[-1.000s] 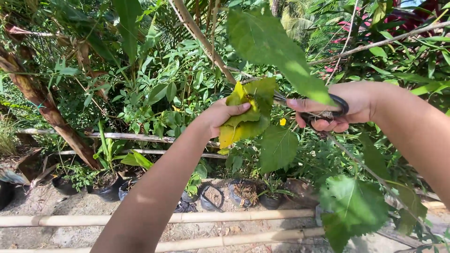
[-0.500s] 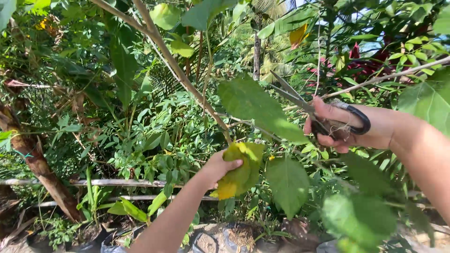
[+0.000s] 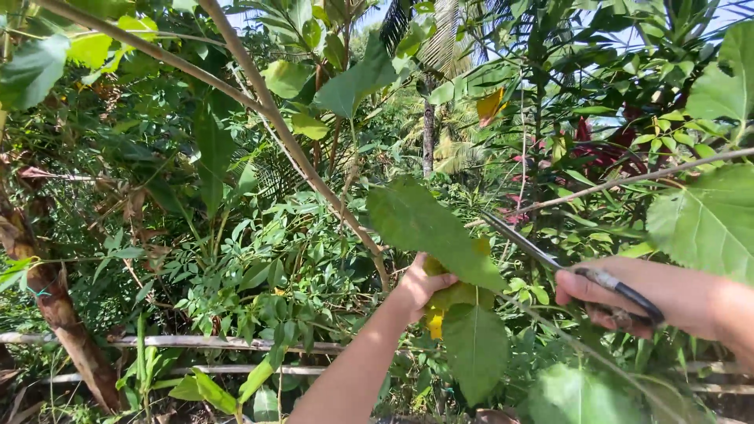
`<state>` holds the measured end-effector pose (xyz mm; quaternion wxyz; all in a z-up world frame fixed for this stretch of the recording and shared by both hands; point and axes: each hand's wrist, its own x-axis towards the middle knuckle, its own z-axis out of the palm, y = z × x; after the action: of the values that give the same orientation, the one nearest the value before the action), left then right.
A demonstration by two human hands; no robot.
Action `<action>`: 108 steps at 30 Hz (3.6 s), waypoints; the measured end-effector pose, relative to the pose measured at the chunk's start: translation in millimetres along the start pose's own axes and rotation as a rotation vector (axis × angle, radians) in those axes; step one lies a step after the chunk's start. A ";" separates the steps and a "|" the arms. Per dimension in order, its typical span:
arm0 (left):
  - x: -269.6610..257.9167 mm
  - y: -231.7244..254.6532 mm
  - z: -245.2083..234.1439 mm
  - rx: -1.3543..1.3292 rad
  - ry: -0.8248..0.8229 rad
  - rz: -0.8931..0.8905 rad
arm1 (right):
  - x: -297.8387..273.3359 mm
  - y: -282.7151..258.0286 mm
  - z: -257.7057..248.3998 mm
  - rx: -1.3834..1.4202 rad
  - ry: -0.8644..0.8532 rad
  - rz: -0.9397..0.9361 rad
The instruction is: Pruning leaves and small branches from various garden plants using scissors.
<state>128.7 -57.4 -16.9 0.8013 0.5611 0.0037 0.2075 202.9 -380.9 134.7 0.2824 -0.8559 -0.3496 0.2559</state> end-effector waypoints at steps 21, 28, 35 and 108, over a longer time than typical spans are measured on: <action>14.9 -37.6 -37.9 0.280 0.499 0.080 | 36.5 -68.6 40.9 0.649 -0.341 0.018; -1.1 -21.2 -30.0 0.310 0.586 0.023 | 79.3 -66.3 53.1 0.645 -0.387 0.101; 32.1 -49.7 -44.5 0.222 0.515 0.063 | 138.5 -27.8 56.9 0.881 -0.785 0.128; 7.8 -68.9 -69.5 0.070 0.537 0.001 | 119.0 -50.4 93.8 0.949 -0.863 0.121</action>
<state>141.8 -12.0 -102.9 0.7518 0.5133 0.2228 0.3489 194.8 -233.9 72.8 0.4492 -0.4762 -0.2315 0.7196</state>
